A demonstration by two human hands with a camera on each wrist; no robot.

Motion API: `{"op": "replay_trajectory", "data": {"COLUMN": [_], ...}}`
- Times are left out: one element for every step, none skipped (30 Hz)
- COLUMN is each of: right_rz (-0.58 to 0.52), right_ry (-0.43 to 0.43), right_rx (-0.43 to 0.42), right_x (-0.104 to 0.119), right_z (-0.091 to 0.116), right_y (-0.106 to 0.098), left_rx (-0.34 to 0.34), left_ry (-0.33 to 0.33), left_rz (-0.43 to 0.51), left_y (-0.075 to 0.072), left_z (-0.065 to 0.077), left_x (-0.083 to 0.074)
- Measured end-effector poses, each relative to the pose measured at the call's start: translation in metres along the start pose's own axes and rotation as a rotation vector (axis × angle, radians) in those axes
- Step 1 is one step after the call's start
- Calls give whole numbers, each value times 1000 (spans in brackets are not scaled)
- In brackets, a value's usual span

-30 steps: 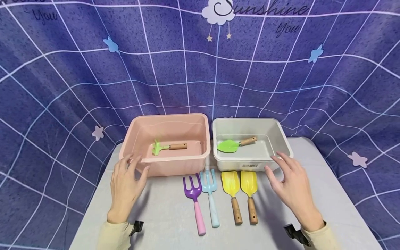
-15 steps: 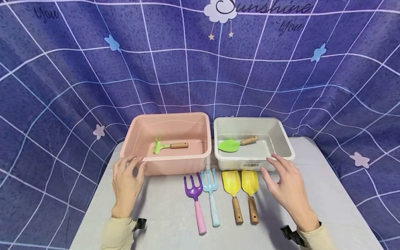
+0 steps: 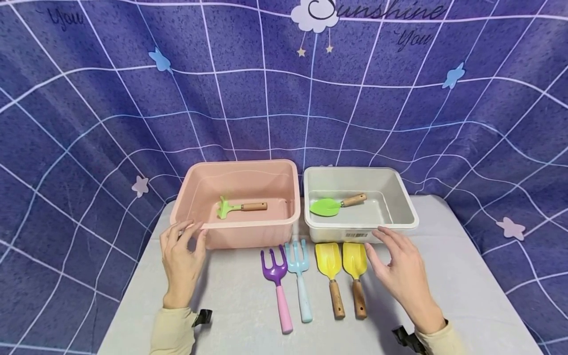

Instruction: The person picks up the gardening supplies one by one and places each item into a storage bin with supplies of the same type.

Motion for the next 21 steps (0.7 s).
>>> {"op": "replay_trajectory", "data": {"right_rz": [-2, -6, -11, -17, -23, -29, -34, -40, -45, -49, -52, -56, -58, -64, -67, -71, -73, -74, -75, -77, -78], "right_ry": [2, 5, 6, 7, 6, 4, 0, -4, -9, -14, -18, -19, -20, -20, -19, -18, -16, -15, -15, -13, -12], "right_rx": [-1, -2, -4, -7, -11, -14, -18, -23, -26, -28, -29, -30, -31, -30, -30, -30, -28, -28, -27, -26, -26], "right_x": [0, 0, -1, -1, -1, -1, -1, -1, -2, -2, -2, -2, -2, -2, -2, -2, -2, -2, -2, -2, -2], "right_z": [0, 1, 1, 2, 3, 3, 4, 5, 7, 8, 9, 9, 10, 11, 12, 13, 13, 14, 15, 16, 17], "right_y": [0, 0, 0, 1, 1, 2, 2, 3, 4, 5, 6, 7, 8, 9, 10, 11, 12, 12, 13, 14, 14], "left_rx": [6, 6, 3, -1, -7, -14, -20, -24, -29, -32, -37, -39, -41, -45, -50, -53, -58, -61, -64, -67, -67], "left_ry": [-2, -3, -4, -3, -3, -3, -2, 0, 1, 0, -1, -2, -2, -3, -4, -6, -6, -5, -5, -4, -4], "left_rz": [0, 1, 3, 4, 6, 10, 13, 15, 17, 19, 22, 22, 22, 22, 24, 24, 25, 23, 23, 22, 23], "left_y": [0, 0, 0, 0, 0, 0, 0, 0, 0, 1, 0, 0, 0, 0, 0, 0, 0, 0, 0, 0, 0], "left_z": [0, 0, 0, 0, 0, 0, 0, -1, -1, -1, -1, -1, -1, 0, 0, 0, 1, 1, 1, 1, 1], "left_x": [0, 0, 0, -1, -1, -1, -1, -2, -2, -2, -3, -3, -3, -3, -3, -3, -3, -4, -3, -3, -3]}}
Point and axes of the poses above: each hand's wrist, its own z-axis away from the middle knuckle, its own y-axis out of the palm, x = y × z, the point moved 7 cm from there along -z, towards the middle knuckle, and after that the axes turned 14 degrees about y, right-handed, at the moved point
